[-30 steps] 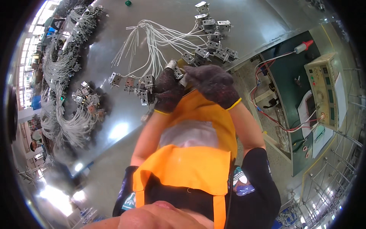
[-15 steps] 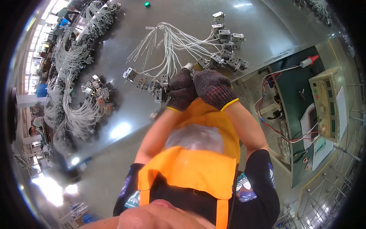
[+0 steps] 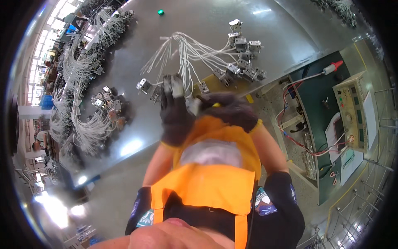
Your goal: Assembling a wire harness by manually inserting individual electrical wires into a connector block at a workstation.
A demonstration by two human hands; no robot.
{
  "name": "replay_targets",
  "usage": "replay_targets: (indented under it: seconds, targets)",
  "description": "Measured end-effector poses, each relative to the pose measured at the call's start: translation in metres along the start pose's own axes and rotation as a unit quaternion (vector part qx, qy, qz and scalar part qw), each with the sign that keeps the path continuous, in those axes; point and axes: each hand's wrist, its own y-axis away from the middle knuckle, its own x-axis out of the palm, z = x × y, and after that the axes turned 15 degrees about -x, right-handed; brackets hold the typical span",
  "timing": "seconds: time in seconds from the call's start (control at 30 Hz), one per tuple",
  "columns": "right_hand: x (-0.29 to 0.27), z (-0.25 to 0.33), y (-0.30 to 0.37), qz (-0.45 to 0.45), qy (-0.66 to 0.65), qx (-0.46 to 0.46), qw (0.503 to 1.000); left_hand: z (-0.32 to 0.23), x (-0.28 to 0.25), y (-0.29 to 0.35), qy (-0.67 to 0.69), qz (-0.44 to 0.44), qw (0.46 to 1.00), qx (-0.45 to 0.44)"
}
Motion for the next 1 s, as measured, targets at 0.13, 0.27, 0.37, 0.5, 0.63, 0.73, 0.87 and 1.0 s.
replay_targets:
  seconds: [0.13,0.27,0.37,0.5,0.63,0.73,0.87,1.0]
  targets:
    - [0.024,-0.035,-0.022,-0.026,0.106,0.053,0.993,0.07,0.016,-0.018,-0.032,0.053,0.998,0.019]
    - [-0.001,-0.079,-0.033,-0.181,0.077,-0.219,0.956,0.052,0.005,-0.046,0.012,0.157,0.987,0.005]
    - [0.012,-0.016,-0.03,-0.069,0.034,0.098,0.992,0.003,0.033,-0.025,-0.034,0.125,0.992,0.003]
    - [-0.004,-0.029,-0.027,-0.115,0.065,0.095,0.987,0.01,0.088,0.012,0.066,0.039,0.995,-0.063]
    - [-0.042,-0.055,-0.028,-0.172,0.119,-0.252,0.945,0.034,0.096,0.014,0.435,0.202,0.83,-0.285]
    - [-0.057,-0.037,-0.03,-0.119,-0.08,0.019,0.989,0.033,0.089,0.015,0.468,0.199,0.811,-0.29]
    - [-0.048,-0.012,-0.025,-0.076,-0.105,0.096,0.987,0.039,0.093,0.009,0.417,0.223,0.845,-0.251]
    - [-0.044,0.003,-0.027,-0.062,-0.035,0.107,0.992,0.025,0.088,0.009,0.533,0.222,0.735,-0.356]
